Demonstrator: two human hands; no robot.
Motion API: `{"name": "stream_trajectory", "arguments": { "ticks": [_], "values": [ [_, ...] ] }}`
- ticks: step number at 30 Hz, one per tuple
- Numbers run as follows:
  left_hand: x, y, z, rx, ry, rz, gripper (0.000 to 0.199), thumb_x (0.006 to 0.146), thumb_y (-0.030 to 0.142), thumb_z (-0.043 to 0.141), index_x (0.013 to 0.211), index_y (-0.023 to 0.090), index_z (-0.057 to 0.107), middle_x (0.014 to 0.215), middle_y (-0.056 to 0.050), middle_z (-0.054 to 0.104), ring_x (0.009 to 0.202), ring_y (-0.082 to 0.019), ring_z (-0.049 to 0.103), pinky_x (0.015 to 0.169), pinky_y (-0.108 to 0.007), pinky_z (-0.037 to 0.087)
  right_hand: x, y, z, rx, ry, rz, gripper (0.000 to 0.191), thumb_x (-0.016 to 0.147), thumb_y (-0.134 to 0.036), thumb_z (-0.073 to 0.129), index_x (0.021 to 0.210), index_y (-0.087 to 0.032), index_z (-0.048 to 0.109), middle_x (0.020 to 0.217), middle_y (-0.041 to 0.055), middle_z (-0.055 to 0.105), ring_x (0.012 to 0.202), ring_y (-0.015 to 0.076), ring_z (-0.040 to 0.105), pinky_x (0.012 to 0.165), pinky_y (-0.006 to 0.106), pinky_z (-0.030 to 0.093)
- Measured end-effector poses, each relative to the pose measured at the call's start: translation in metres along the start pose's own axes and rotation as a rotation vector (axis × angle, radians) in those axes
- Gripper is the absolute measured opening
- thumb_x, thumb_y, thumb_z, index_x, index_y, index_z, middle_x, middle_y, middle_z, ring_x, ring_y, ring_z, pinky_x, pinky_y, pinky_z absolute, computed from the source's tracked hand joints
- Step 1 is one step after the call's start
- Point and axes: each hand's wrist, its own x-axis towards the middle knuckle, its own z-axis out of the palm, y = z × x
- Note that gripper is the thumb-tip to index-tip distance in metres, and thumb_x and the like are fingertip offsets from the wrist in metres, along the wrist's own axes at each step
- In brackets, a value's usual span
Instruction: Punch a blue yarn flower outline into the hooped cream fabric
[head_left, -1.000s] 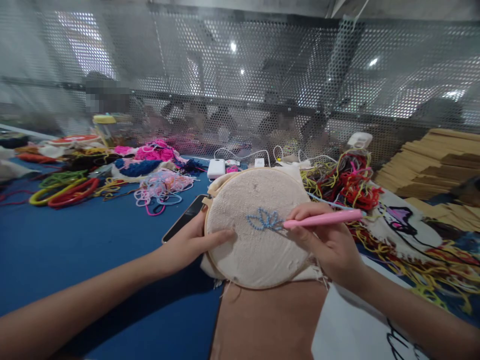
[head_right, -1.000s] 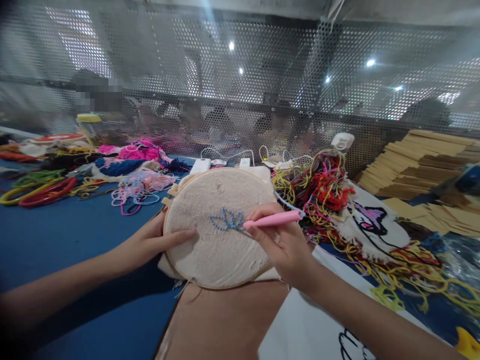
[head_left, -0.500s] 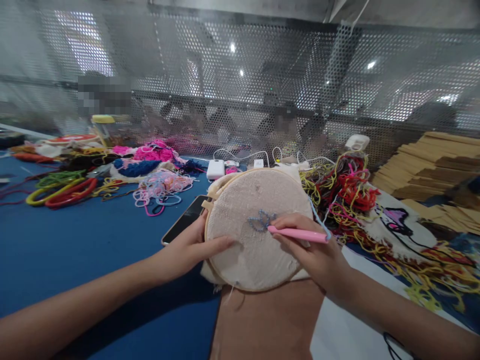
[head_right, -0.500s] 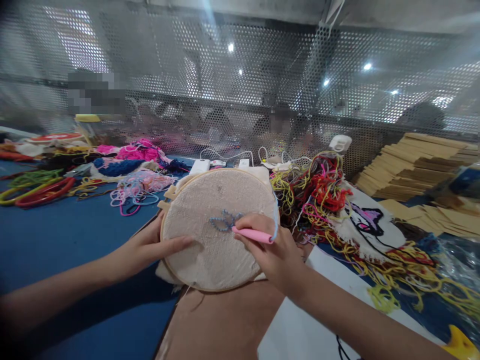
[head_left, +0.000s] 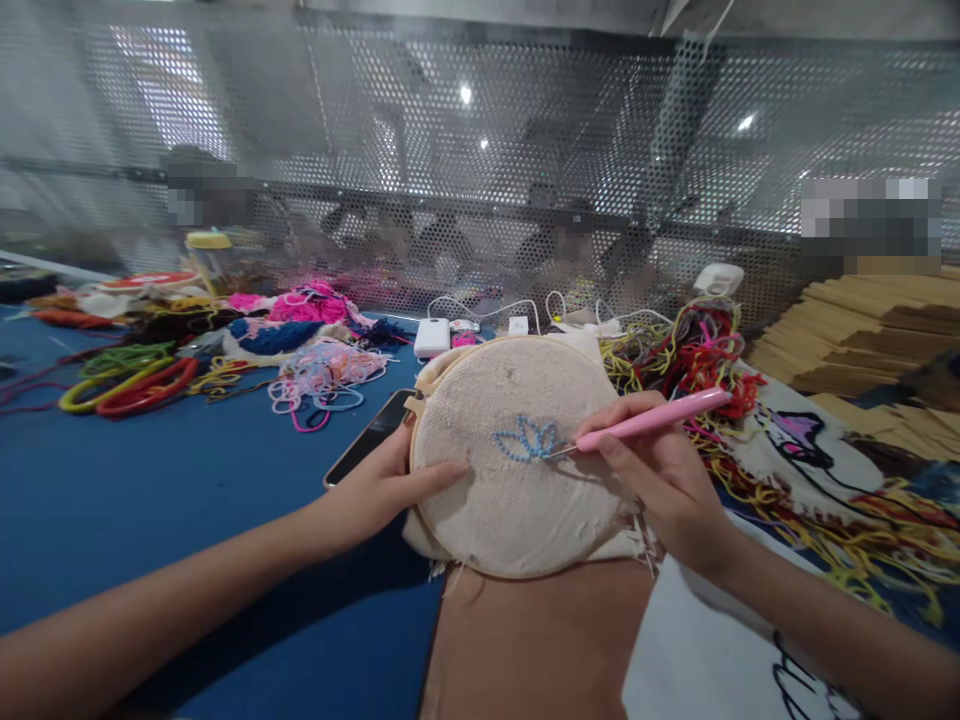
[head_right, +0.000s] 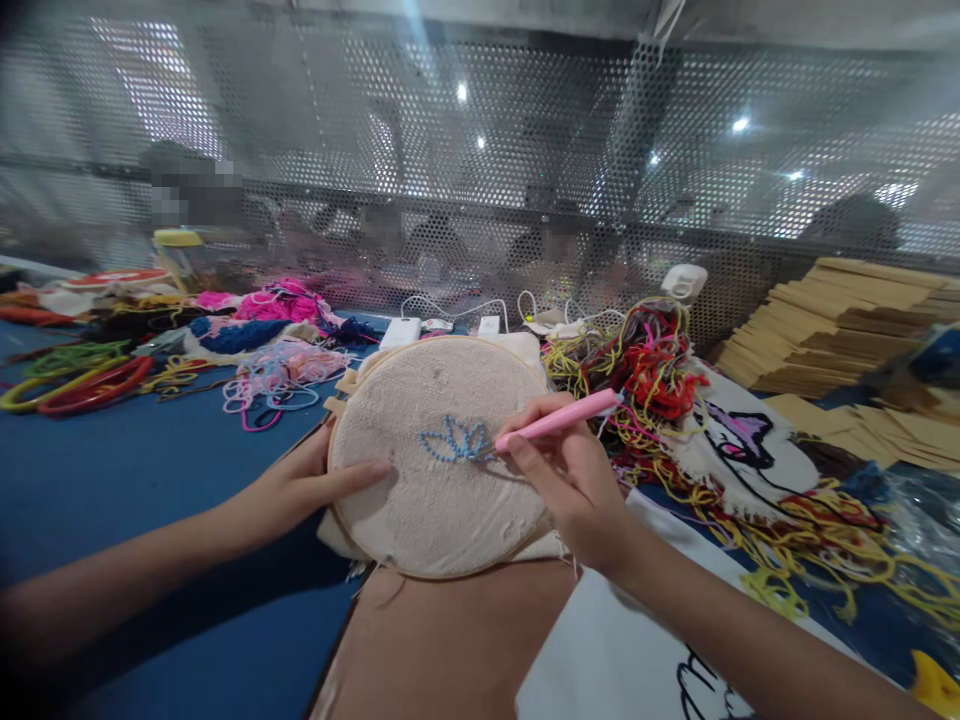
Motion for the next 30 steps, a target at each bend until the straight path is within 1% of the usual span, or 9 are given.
{"name": "stream_trajectory", "arguments": {
  "ticks": [4, 9, 12, 17, 21, 24, 28, 30],
  "values": [
    [0.0000, 0.0009, 0.0004, 0.013, 0.004, -0.006, 0.054, 0.076, 0.032, 0.064, 0.125, 0.023, 0.043, 0.125, -0.007, 0.059, 0.115, -0.028, 0.053, 0.088, -0.034, 0.051, -0.0004, -0.0007, -0.0004, 0.032, -0.005, -0.020, 0.006, 0.087, -0.025, 0.053, 0.092, -0.023, 0.049, 0.084, 0.0015, 0.058, 0.076, 0.0131, 0.057, 0.063, 0.026, 0.050],
    [-0.0007, 0.0024, 0.0008, 0.019, 0.003, -0.013, 0.052, 0.077, 0.032, 0.064, 0.123, 0.023, 0.044, 0.126, -0.007, 0.058, 0.115, -0.027, 0.053, 0.088, -0.032, 0.051, -0.0002, -0.0010, -0.0004, 0.037, 0.010, -0.037, 0.004, 0.087, -0.024, 0.053, 0.090, -0.023, 0.050, 0.085, 0.0016, 0.057, 0.077, 0.0137, 0.056, 0.063, 0.027, 0.049],
    [-0.0006, 0.0023, 0.0005, 0.014, -0.006, -0.014, 0.054, 0.077, 0.032, 0.064, 0.126, 0.023, 0.041, 0.128, -0.007, 0.056, 0.117, -0.027, 0.052, 0.088, -0.032, 0.050, -0.0002, -0.0001, -0.0006, 0.053, 0.005, -0.035, 0.004, 0.088, -0.023, 0.052, 0.091, -0.023, 0.050, 0.086, 0.0012, 0.056, 0.079, 0.0133, 0.056, 0.066, 0.027, 0.050],
    [-0.0005, 0.0016, 0.0001, 0.016, -0.012, -0.007, 0.057, 0.078, 0.033, 0.064, 0.128, 0.023, 0.038, 0.131, -0.007, 0.054, 0.118, -0.026, 0.051, 0.087, -0.030, 0.051, 0.0000, 0.0015, -0.0009, 0.056, 0.010, -0.028, 0.004, 0.088, -0.024, 0.052, 0.091, -0.023, 0.050, 0.086, 0.0013, 0.056, 0.080, 0.0134, 0.057, 0.069, 0.028, 0.052],
    [-0.0004, 0.0007, -0.0002, 0.027, -0.011, -0.027, 0.055, 0.077, 0.034, 0.064, 0.126, 0.022, 0.040, 0.129, -0.007, 0.056, 0.117, -0.027, 0.051, 0.087, -0.031, 0.051, 0.0004, 0.0022, -0.0009, 0.044, 0.000, -0.022, 0.004, 0.089, -0.023, 0.051, 0.092, -0.023, 0.049, 0.088, 0.0012, 0.055, 0.081, 0.0134, 0.057, 0.070, 0.029, 0.052],
    [-0.0001, 0.0001, -0.0006, 0.034, -0.005, -0.021, 0.055, 0.077, 0.034, 0.064, 0.126, 0.022, 0.041, 0.128, -0.007, 0.056, 0.116, -0.028, 0.052, 0.088, -0.032, 0.051, 0.0004, 0.0031, -0.0018, -0.074, -0.021, -0.068, 0.004, 0.089, -0.022, 0.051, 0.092, -0.023, 0.051, 0.090, 0.0017, 0.054, 0.083, 0.0142, 0.057, 0.070, 0.029, 0.051],
    [0.0004, 0.0003, -0.0007, 0.035, -0.008, -0.004, 0.057, 0.076, 0.033, 0.065, 0.127, 0.023, 0.041, 0.126, -0.007, 0.057, 0.115, -0.027, 0.053, 0.090, -0.034, 0.050, -0.0011, 0.0043, -0.0025, -0.368, -0.063, -0.233, 0.007, 0.087, -0.018, 0.054, 0.091, -0.023, 0.055, 0.090, 0.0021, 0.058, 0.085, 0.0150, 0.058, 0.077, 0.030, 0.048],
    [0.0004, 0.0008, -0.0004, 0.031, -0.011, 0.002, 0.059, 0.076, 0.032, 0.065, 0.129, 0.024, 0.039, 0.125, -0.007, 0.057, 0.115, -0.027, 0.052, 0.090, -0.035, 0.050, -0.0023, 0.0048, -0.0016, -0.465, -0.102, -0.284, 0.008, 0.087, -0.018, 0.054, 0.093, -0.022, 0.055, 0.090, 0.0025, 0.060, 0.086, 0.0155, 0.059, 0.078, 0.030, 0.048]
  ]
}}
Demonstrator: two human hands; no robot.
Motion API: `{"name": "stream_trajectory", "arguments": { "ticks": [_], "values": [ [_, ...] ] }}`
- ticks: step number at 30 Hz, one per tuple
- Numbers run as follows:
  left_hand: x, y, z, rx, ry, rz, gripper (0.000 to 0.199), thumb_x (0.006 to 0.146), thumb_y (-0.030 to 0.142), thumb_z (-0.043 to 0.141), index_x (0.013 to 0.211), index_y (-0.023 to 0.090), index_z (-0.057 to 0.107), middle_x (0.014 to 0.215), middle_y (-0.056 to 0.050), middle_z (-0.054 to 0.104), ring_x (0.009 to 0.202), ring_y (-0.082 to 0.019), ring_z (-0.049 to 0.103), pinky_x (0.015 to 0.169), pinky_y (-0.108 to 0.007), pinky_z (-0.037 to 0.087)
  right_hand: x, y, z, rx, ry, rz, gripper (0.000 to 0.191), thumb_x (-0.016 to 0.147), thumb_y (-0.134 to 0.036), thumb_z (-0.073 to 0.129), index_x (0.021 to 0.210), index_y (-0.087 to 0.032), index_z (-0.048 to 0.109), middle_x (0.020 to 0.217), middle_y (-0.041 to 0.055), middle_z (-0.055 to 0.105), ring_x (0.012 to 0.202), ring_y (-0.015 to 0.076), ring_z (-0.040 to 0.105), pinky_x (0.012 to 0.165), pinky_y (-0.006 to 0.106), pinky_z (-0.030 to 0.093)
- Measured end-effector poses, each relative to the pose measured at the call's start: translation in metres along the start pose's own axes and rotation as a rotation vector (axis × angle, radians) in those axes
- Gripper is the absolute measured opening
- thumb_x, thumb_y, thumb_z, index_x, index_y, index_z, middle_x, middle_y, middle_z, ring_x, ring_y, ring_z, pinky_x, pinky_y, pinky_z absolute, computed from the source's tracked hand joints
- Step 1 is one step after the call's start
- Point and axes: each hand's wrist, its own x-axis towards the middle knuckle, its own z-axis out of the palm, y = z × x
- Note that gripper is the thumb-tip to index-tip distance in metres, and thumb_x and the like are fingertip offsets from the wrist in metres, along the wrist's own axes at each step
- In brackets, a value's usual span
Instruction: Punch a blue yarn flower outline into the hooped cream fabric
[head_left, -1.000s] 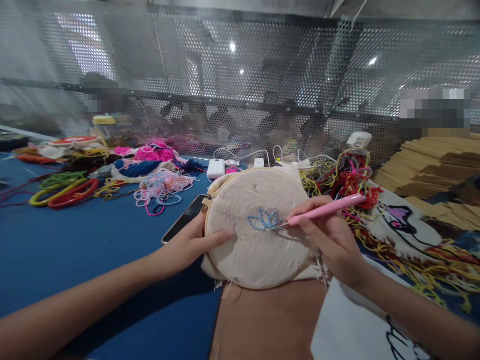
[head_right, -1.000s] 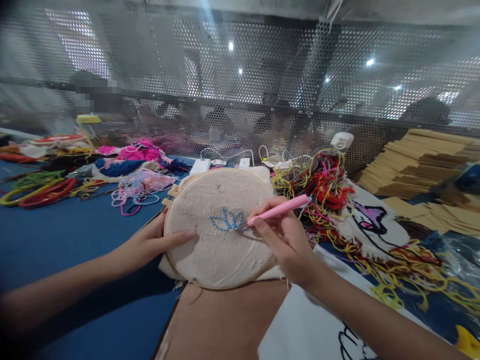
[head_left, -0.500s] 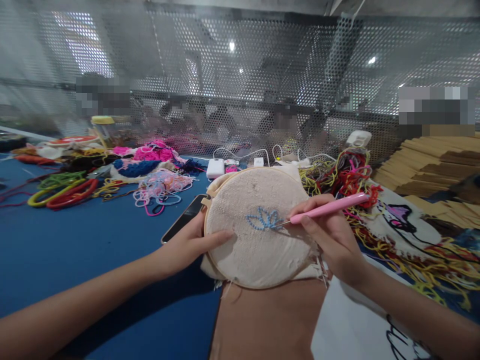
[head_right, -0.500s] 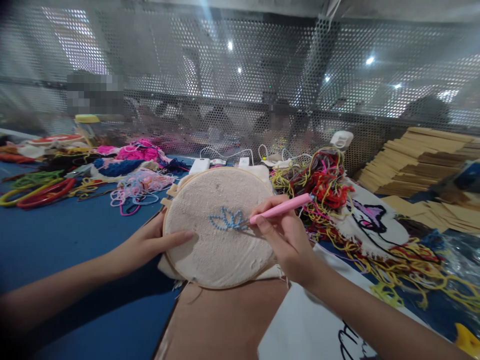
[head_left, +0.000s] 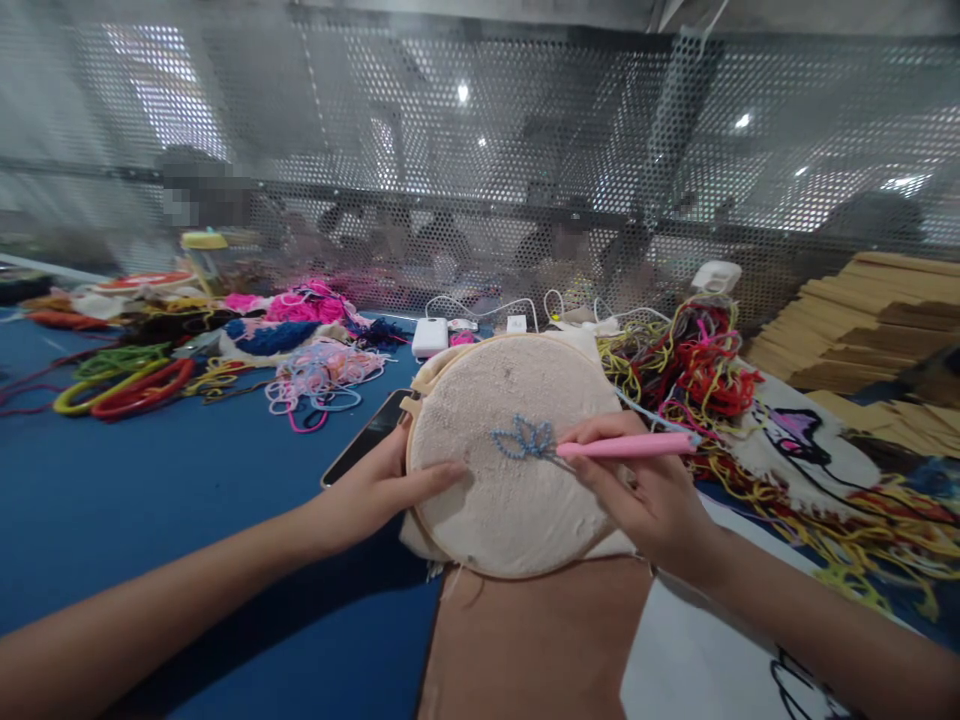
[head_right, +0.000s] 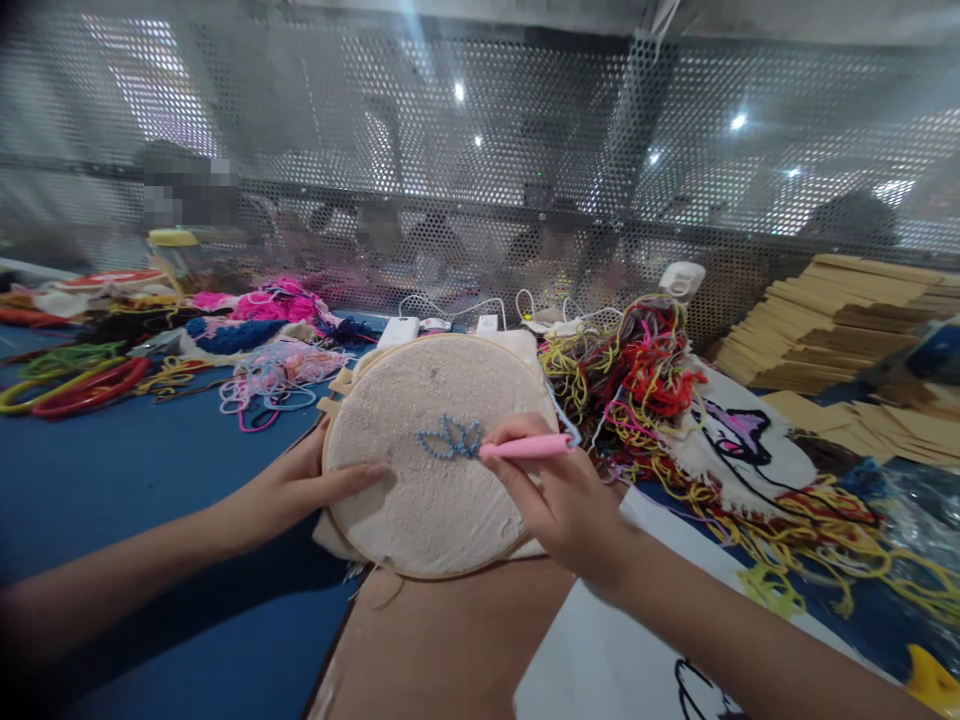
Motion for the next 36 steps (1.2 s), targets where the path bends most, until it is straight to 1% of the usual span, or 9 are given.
{"name": "stream_trajectory", "arguments": {
  "ticks": [3, 7, 9, 12, 16, 21, 30, 34, 36],
  "values": [
    [-0.0009, 0.0006, 0.0005, -0.006, -0.002, 0.011, 0.061, 0.076, 0.030, 0.065, 0.131, 0.024, 0.038, 0.123, -0.008, 0.059, 0.115, -0.028, 0.053, 0.088, -0.036, 0.051, -0.0009, -0.0011, 0.0029, -0.086, -0.064, 0.021, 0.007, 0.088, -0.022, 0.053, 0.094, -0.021, 0.057, 0.089, 0.0035, 0.063, 0.085, 0.0172, 0.061, 0.077, 0.032, 0.049],
    [-0.0024, -0.0006, 0.0002, 0.000, -0.026, 0.025, 0.057, 0.077, 0.030, 0.064, 0.128, 0.023, 0.042, 0.122, -0.008, 0.059, 0.114, -0.028, 0.053, 0.086, -0.034, 0.052, -0.0013, -0.0019, 0.0059, -0.126, -0.093, 0.060, 0.010, 0.087, -0.026, 0.055, 0.093, -0.020, 0.060, 0.090, 0.0045, 0.066, 0.088, 0.0190, 0.062, 0.079, 0.034, 0.049],
    [-0.0022, -0.0022, -0.0003, 0.004, -0.033, 0.042, 0.055, 0.077, 0.030, 0.064, 0.127, 0.023, 0.042, 0.124, -0.008, 0.058, 0.114, -0.027, 0.053, 0.086, -0.033, 0.052, -0.0013, -0.0022, 0.0060, -0.106, -0.064, 0.062, 0.010, 0.086, -0.026, 0.056, 0.093, -0.021, 0.061, 0.090, 0.0043, 0.066, 0.089, 0.0188, 0.062, 0.079, 0.033, 0.049],
    [-0.0010, -0.0041, -0.0009, 0.007, -0.023, 0.064, 0.055, 0.077, 0.031, 0.064, 0.127, 0.023, 0.042, 0.128, -0.007, 0.056, 0.115, -0.026, 0.052, 0.088, -0.032, 0.051, -0.0002, -0.0040, 0.0045, -0.056, 0.014, 0.094, 0.007, 0.084, -0.025, 0.058, 0.088, -0.021, 0.062, 0.086, 0.0026, 0.065, 0.082, 0.0165, 0.062, 0.074, 0.030, 0.050],
    [0.0007, -0.0034, -0.0010, 0.010, 0.000, 0.020, 0.056, 0.076, 0.031, 0.065, 0.126, 0.023, 0.040, 0.129, -0.008, 0.055, 0.116, -0.026, 0.052, 0.089, -0.033, 0.050, 0.0018, -0.0075, 0.0023, 0.124, 0.088, 0.169, 0.006, 0.085, -0.024, 0.056, 0.086, -0.020, 0.060, 0.085, 0.0026, 0.060, 0.075, 0.0136, 0.060, 0.062, 0.025, 0.050],
    [0.0014, -0.0003, -0.0009, 0.019, 0.011, -0.015, 0.056, 0.076, 0.032, 0.065, 0.125, 0.023, 0.041, 0.128, -0.006, 0.056, 0.116, -0.026, 0.053, 0.087, -0.031, 0.051, 0.0015, -0.0072, 0.0022, 0.274, 0.139, 0.166, 0.003, 0.088, -0.023, 0.052, 0.087, -0.021, 0.055, 0.086, 0.0013, 0.054, 0.078, 0.0130, 0.056, 0.065, 0.026, 0.049],
    [0.0020, -0.0006, -0.0016, 0.051, 0.024, -0.034, 0.054, 0.076, 0.034, 0.065, 0.124, 0.024, 0.042, 0.125, -0.006, 0.057, 0.116, -0.026, 0.052, 0.088, -0.032, 0.051, -0.0007, -0.0037, 0.0027, 0.324, 0.169, 0.146, 0.004, 0.090, -0.020, 0.049, 0.090, -0.024, 0.049, 0.088, 0.0000, 0.051, 0.080, 0.0125, 0.054, 0.066, 0.027, 0.047],
    [0.0018, -0.0003, -0.0021, 0.058, 0.017, -0.034, 0.056, 0.076, 0.035, 0.065, 0.126, 0.024, 0.041, 0.126, -0.007, 0.056, 0.116, -0.028, 0.052, 0.088, -0.034, 0.051, 0.0002, -0.0035, 0.0024, 0.259, 0.151, 0.148, 0.003, 0.089, -0.021, 0.050, 0.090, -0.023, 0.050, 0.090, 0.0010, 0.052, 0.081, 0.0133, 0.055, 0.066, 0.027, 0.049],
    [0.0011, 0.0003, -0.0020, 0.059, 0.016, -0.026, 0.057, 0.076, 0.034, 0.065, 0.126, 0.025, 0.040, 0.125, -0.007, 0.057, 0.117, -0.028, 0.051, 0.088, -0.034, 0.051, 0.0008, -0.0035, 0.0017, 0.174, 0.128, 0.127, 0.003, 0.089, -0.020, 0.050, 0.091, -0.022, 0.052, 0.090, 0.0018, 0.054, 0.081, 0.0139, 0.056, 0.067, 0.028, 0.049]
  ]
}}
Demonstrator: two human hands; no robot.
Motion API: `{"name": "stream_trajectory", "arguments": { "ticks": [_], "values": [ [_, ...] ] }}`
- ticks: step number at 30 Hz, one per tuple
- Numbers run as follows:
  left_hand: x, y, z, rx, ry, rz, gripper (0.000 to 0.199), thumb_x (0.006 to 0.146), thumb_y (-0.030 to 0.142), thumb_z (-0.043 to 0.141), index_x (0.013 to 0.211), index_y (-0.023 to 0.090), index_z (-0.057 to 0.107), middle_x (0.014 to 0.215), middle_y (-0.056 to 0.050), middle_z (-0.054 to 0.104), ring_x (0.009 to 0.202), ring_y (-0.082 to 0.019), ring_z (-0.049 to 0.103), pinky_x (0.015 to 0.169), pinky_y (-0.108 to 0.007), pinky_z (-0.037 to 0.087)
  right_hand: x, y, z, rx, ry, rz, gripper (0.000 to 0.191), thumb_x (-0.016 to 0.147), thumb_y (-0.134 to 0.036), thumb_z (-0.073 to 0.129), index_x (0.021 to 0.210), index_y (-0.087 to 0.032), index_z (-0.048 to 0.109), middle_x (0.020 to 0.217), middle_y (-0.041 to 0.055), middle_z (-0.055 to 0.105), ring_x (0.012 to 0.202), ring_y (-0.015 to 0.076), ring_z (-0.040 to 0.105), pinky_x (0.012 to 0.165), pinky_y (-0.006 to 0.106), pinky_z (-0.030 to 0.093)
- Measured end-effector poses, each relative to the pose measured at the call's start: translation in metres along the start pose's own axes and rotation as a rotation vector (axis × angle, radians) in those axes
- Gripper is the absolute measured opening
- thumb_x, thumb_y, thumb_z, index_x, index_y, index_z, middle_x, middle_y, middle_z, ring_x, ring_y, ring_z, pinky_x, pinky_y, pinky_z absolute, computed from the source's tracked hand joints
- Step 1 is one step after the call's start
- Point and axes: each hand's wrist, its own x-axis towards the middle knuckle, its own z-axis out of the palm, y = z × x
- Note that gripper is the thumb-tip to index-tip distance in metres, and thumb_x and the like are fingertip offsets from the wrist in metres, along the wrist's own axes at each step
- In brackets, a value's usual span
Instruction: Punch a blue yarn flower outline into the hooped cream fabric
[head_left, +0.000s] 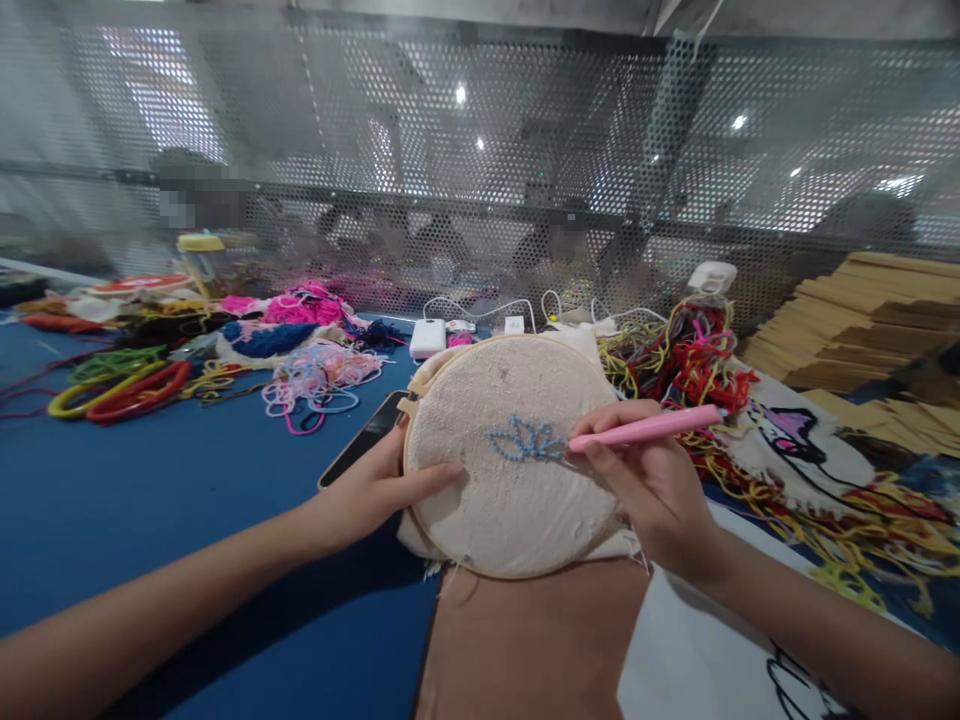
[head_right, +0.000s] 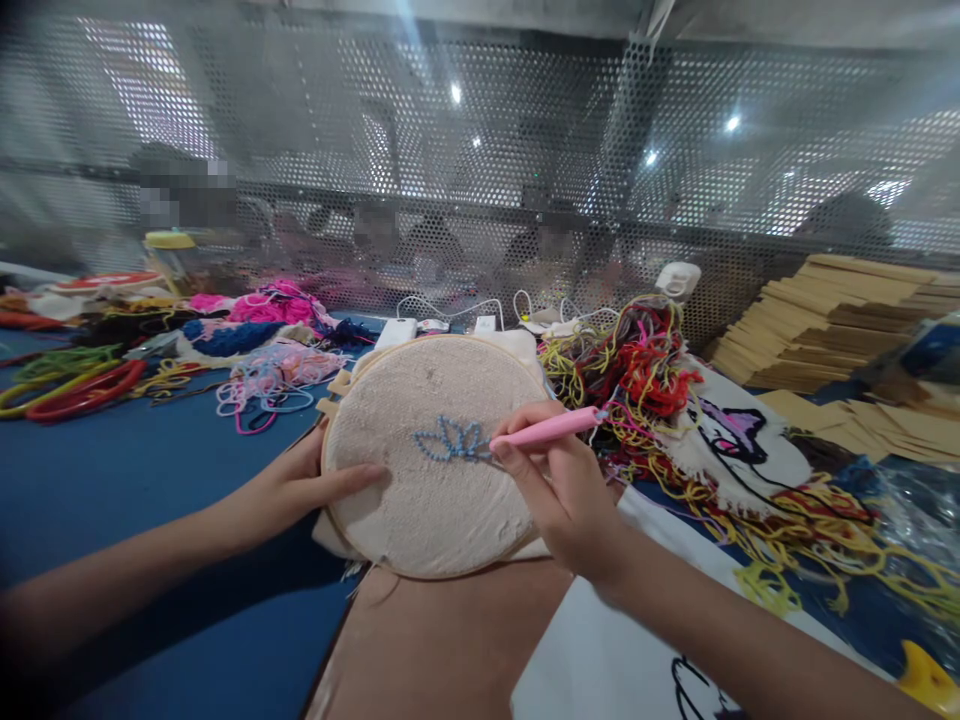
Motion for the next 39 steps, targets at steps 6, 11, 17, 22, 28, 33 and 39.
{"name": "stream_trajectory", "arguments": {
  "ticks": [6, 11, 17, 22, 28, 33, 39],
  "values": [
    [-0.0025, -0.0004, 0.0009, -0.025, -0.018, 0.026, 0.055, 0.075, 0.032, 0.065, 0.125, 0.023, 0.044, 0.122, -0.007, 0.060, 0.115, -0.029, 0.053, 0.086, -0.035, 0.052, 0.0000, 0.0004, -0.0009, -0.235, -0.117, -0.140, 0.007, 0.088, -0.019, 0.051, 0.092, -0.023, 0.054, 0.089, 0.0037, 0.061, 0.085, 0.0170, 0.059, 0.078, 0.034, 0.048],
    [-0.0040, -0.0031, -0.0006, -0.036, -0.038, 0.062, 0.055, 0.076, 0.030, 0.065, 0.126, 0.024, 0.043, 0.122, -0.008, 0.060, 0.114, -0.029, 0.053, 0.085, -0.034, 0.052, -0.0010, 0.0017, 0.0004, -0.328, -0.219, -0.156, 0.011, 0.088, -0.021, 0.051, 0.097, -0.022, 0.058, 0.090, 0.0045, 0.065, 0.090, 0.0191, 0.060, 0.081, 0.036, 0.049],
    [-0.0011, -0.0009, 0.0006, -0.005, 0.011, 0.041, 0.051, 0.076, 0.032, 0.065, 0.122, 0.023, 0.046, 0.123, -0.006, 0.059, 0.115, -0.028, 0.052, 0.090, -0.034, 0.049, -0.0015, 0.0010, 0.0019, -0.167, -0.088, 0.004, 0.009, 0.089, -0.027, 0.051, 0.091, -0.021, 0.058, 0.089, 0.0050, 0.061, 0.082, 0.0171, 0.061, 0.073, 0.031, 0.052],
    [0.0020, 0.0001, 0.0005, -0.032, 0.001, -0.016, 0.049, 0.076, 0.033, 0.065, 0.120, 0.022, 0.047, 0.122, -0.007, 0.060, 0.114, -0.027, 0.054, 0.087, -0.032, 0.051, -0.0025, 0.0018, -0.0006, 0.056, -0.007, 0.110, 0.011, 0.090, -0.031, 0.048, 0.092, -0.020, 0.052, 0.089, 0.0052, 0.057, 0.080, 0.0163, 0.061, 0.069, 0.031, 0.054],
    [0.0023, -0.0003, 0.0004, -0.056, -0.006, -0.020, 0.046, 0.076, 0.032, 0.065, 0.117, 0.022, 0.050, 0.123, -0.007, 0.061, 0.114, -0.027, 0.054, 0.086, -0.031, 0.052, -0.0032, 0.0036, 0.0007, 0.088, 0.039, 0.103, 0.013, 0.090, -0.033, 0.049, 0.090, -0.020, 0.051, 0.086, 0.0050, 0.057, 0.075, 0.0155, 0.060, 0.065, 0.030, 0.054],
    [0.0024, -0.0004, 0.0003, -0.058, -0.029, 0.005, 0.041, 0.076, 0.032, 0.064, 0.115, 0.021, 0.053, 0.120, -0.007, 0.062, 0.111, -0.028, 0.056, 0.086, -0.033, 0.052, -0.0024, 0.0047, -0.0005, -0.062, -0.005, 0.044, 0.015, 0.090, -0.032, 0.047, 0.089, -0.019, 0.055, 0.089, 0.0069, 0.057, 0.078, 0.0164, 0.060, 0.066, 0.030, 0.054],
    [0.0010, -0.0013, -0.0007, 0.002, -0.004, 0.021, 0.048, 0.074, 0.033, 0.065, 0.119, 0.022, 0.052, 0.120, -0.007, 0.062, 0.111, -0.029, 0.055, 0.087, -0.034, 0.052, -0.0011, 0.0043, -0.0029, -0.309, -0.198, -0.130, 0.009, 0.089, -0.023, 0.049, 0.093, -0.022, 0.057, 0.090, 0.0047, 0.063, 0.081, 0.0166, 0.061, 0.074, 0.031, 0.051]
  ]
}}
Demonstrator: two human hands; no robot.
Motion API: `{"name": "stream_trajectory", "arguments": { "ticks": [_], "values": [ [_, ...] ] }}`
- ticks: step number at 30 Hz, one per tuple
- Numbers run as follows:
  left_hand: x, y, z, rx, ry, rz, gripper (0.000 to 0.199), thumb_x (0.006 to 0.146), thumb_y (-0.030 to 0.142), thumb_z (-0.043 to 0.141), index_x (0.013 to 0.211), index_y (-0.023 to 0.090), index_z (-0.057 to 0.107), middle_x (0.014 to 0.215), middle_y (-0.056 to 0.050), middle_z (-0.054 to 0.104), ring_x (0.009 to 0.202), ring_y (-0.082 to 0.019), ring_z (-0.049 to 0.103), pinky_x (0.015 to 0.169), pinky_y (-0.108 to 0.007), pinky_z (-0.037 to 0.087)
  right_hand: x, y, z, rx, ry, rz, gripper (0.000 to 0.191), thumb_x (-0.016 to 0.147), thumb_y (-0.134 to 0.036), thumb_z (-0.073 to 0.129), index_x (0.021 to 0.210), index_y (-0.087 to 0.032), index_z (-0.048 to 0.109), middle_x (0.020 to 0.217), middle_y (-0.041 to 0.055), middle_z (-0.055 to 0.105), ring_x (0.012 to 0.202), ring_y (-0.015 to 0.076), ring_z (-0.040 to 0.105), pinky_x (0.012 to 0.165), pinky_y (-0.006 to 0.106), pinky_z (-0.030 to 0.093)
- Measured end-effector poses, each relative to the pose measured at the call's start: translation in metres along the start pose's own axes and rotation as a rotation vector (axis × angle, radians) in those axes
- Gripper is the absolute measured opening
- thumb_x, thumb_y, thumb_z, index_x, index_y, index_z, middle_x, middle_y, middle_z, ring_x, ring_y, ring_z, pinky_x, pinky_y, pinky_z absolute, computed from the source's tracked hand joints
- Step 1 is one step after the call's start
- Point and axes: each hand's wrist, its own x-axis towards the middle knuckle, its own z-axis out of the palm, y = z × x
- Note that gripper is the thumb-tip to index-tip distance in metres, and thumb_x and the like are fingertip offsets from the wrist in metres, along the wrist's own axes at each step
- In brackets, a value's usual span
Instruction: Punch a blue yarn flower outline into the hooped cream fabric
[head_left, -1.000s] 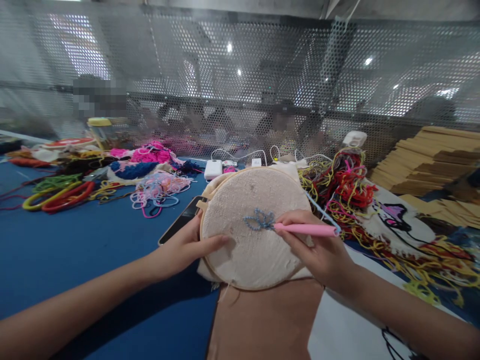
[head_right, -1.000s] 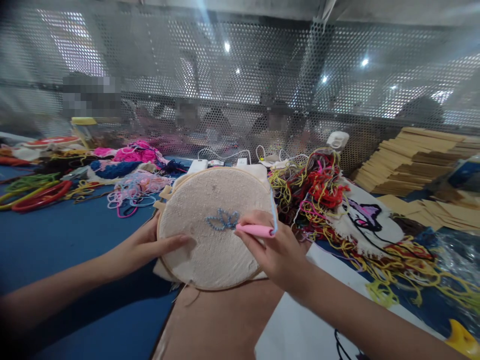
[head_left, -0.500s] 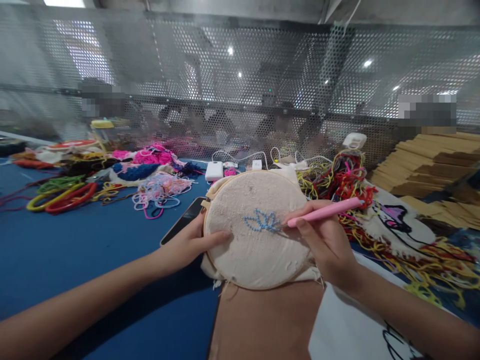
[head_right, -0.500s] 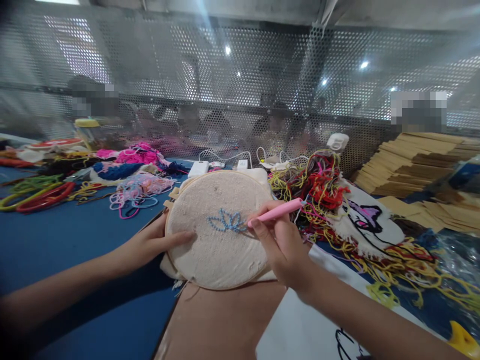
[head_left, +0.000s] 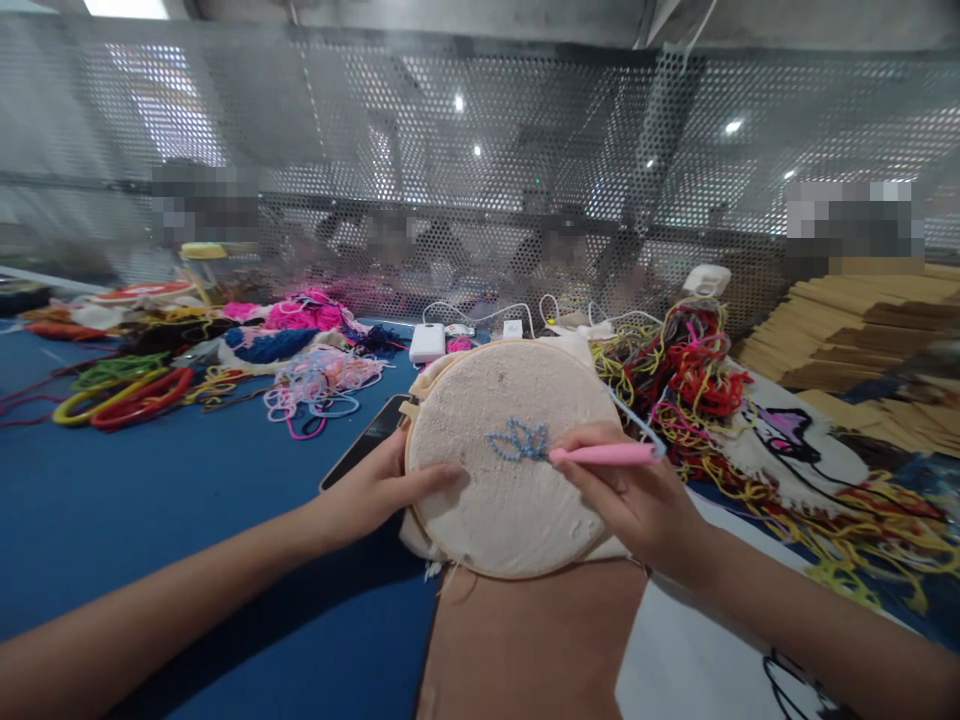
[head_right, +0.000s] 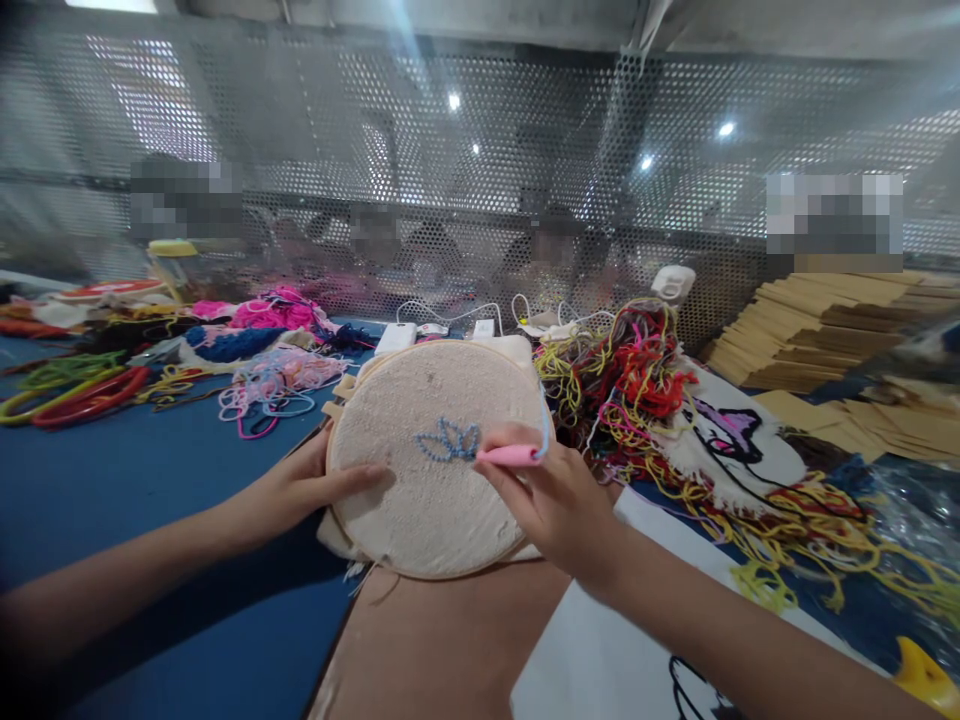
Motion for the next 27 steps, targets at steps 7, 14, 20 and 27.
{"name": "stream_trajectory", "arguments": {
  "ticks": [7, 14, 20, 27],
  "values": [
    [-0.0011, 0.0017, 0.0026, -0.002, 0.016, 0.031, 0.046, 0.075, 0.033, 0.065, 0.117, 0.021, 0.050, 0.121, -0.007, 0.061, 0.113, -0.028, 0.054, 0.086, -0.032, 0.051, -0.0006, 0.0001, 0.0007, -0.028, -0.011, 0.007, 0.011, 0.088, -0.025, 0.051, 0.094, -0.022, 0.059, 0.091, 0.0059, 0.065, 0.086, 0.0196, 0.062, 0.076, 0.034, 0.051],
    [0.0008, -0.0011, 0.0016, -0.032, 0.013, 0.015, 0.042, 0.075, 0.034, 0.065, 0.112, 0.020, 0.053, 0.115, -0.008, 0.064, 0.109, -0.029, 0.057, 0.086, -0.036, 0.052, -0.0014, -0.0038, 0.0030, 0.366, 0.222, 0.231, 0.015, 0.090, -0.035, 0.047, 0.090, -0.020, 0.051, 0.084, 0.0055, 0.062, 0.074, 0.0156, 0.063, 0.064, 0.028, 0.055],
    [0.0000, 0.0002, 0.0015, -0.043, -0.001, -0.004, 0.047, 0.075, 0.034, 0.065, 0.118, 0.021, 0.050, 0.118, -0.009, 0.063, 0.111, -0.028, 0.056, 0.086, -0.034, 0.053, 0.0002, -0.0062, 0.0027, 0.422, 0.230, 0.241, 0.015, 0.091, -0.034, 0.046, 0.090, -0.020, 0.050, 0.084, 0.0046, 0.061, 0.073, 0.0145, 0.062, 0.063, 0.027, 0.056],
    [-0.0003, 0.0013, 0.0014, -0.023, 0.003, -0.021, 0.049, 0.073, 0.035, 0.066, 0.118, 0.021, 0.051, 0.115, -0.008, 0.064, 0.110, -0.029, 0.056, 0.088, -0.036, 0.052, 0.0005, 0.0010, 0.0008, 0.105, 0.052, 0.098, 0.011, 0.091, -0.027, 0.047, 0.090, -0.020, 0.055, 0.089, 0.0063, 0.060, 0.080, 0.0174, 0.061, 0.073, 0.033, 0.053]
  ]
}}
